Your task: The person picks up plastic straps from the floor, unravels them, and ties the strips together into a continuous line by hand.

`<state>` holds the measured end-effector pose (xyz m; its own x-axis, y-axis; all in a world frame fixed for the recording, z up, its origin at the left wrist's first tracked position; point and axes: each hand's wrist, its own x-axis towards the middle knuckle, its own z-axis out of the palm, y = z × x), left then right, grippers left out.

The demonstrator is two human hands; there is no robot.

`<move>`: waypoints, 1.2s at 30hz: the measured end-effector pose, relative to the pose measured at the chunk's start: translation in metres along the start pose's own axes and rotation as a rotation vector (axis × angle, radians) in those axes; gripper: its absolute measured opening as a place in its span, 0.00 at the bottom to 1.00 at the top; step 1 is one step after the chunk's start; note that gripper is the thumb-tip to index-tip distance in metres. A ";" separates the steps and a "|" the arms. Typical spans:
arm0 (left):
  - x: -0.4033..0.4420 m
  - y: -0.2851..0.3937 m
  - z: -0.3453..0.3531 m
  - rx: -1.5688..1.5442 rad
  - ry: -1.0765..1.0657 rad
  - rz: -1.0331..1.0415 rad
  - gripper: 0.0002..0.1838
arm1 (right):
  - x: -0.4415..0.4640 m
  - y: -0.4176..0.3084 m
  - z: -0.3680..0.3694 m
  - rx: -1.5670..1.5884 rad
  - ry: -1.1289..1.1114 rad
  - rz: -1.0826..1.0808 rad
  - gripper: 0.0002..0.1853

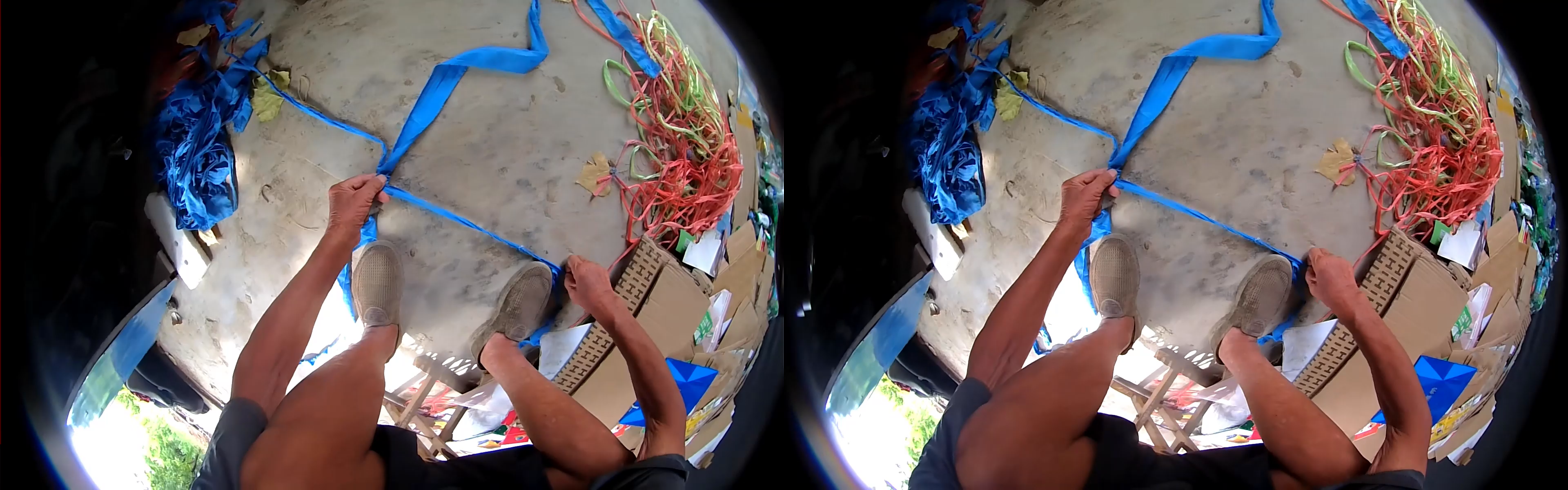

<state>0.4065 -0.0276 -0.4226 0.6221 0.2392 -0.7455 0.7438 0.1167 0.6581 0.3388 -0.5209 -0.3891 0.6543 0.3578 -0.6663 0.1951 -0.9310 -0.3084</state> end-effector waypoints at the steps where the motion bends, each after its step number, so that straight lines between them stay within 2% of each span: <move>1: 0.001 -0.002 0.001 -0.001 -0.005 0.018 0.09 | 0.002 0.000 -0.001 -0.029 -0.007 0.003 0.07; 2: 0.002 -0.003 0.001 -0.002 -0.008 0.037 0.09 | 0.005 -0.010 -0.016 -0.147 -0.122 0.030 0.09; 4: -0.001 0.001 0.000 0.034 -0.003 0.030 0.09 | 0.017 -0.027 -0.036 -0.255 -0.069 0.077 0.11; 6: -0.001 0.003 0.001 0.034 -0.006 0.027 0.09 | 0.039 -0.052 -0.061 -0.304 -0.011 0.083 0.13; 8: -0.003 0.006 0.000 0.049 -0.017 0.023 0.10 | 0.064 -0.088 -0.076 -0.242 0.186 -0.037 0.14; 10: -0.006 0.013 0.001 0.096 -0.025 0.035 0.11 | 0.088 -0.130 -0.079 0.010 0.334 -0.221 0.17; 11: -0.008 0.013 0.001 0.118 -0.027 0.038 0.12 | 0.098 -0.158 -0.086 0.265 0.304 -0.295 0.19; 12: -0.006 0.010 -0.001 0.132 -0.044 0.059 0.12 | 0.111 -0.180 -0.077 0.368 0.385 -0.357 0.20; 13: 0.000 0.004 -0.003 0.147 -0.061 0.082 0.13 | 0.126 -0.195 -0.061 0.482 0.359 -0.376 0.20; 14: 0.003 0.001 -0.004 0.162 -0.080 0.101 0.14 | 0.140 -0.212 -0.050 0.526 0.411 -0.431 0.22; 18: 0.004 0.008 -0.005 0.314 -0.166 0.178 0.15 | 0.169 -0.265 -0.028 0.604 0.536 -0.420 0.22; 24: 0.004 0.021 -0.005 0.443 -0.231 0.128 0.14 | 0.191 -0.282 -0.012 0.538 0.600 -0.340 0.16; 27: 0.012 0.019 -0.009 0.590 -0.275 0.198 0.14 | 0.195 -0.283 -0.008 0.515 0.648 -0.311 0.14; 30: 0.015 0.018 -0.011 0.699 -0.278 0.372 0.15 | 0.199 -0.284 -0.002 0.480 0.673 -0.289 0.12; 34: 0.014 0.027 -0.017 0.586 -0.362 0.302 0.18 | 0.206 -0.280 0.006 0.414 0.691 -0.278 0.10; 36: 0.002 0.038 -0.025 0.516 -0.381 0.137 0.19 | 0.210 -0.278 0.009 0.396 0.704 -0.277 0.12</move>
<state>0.4300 0.0012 -0.3971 0.6918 -0.1501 -0.7063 0.6149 -0.3905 0.6852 0.4148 -0.1863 -0.4492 0.9478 0.3188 0.0049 0.2309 -0.6758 -0.7000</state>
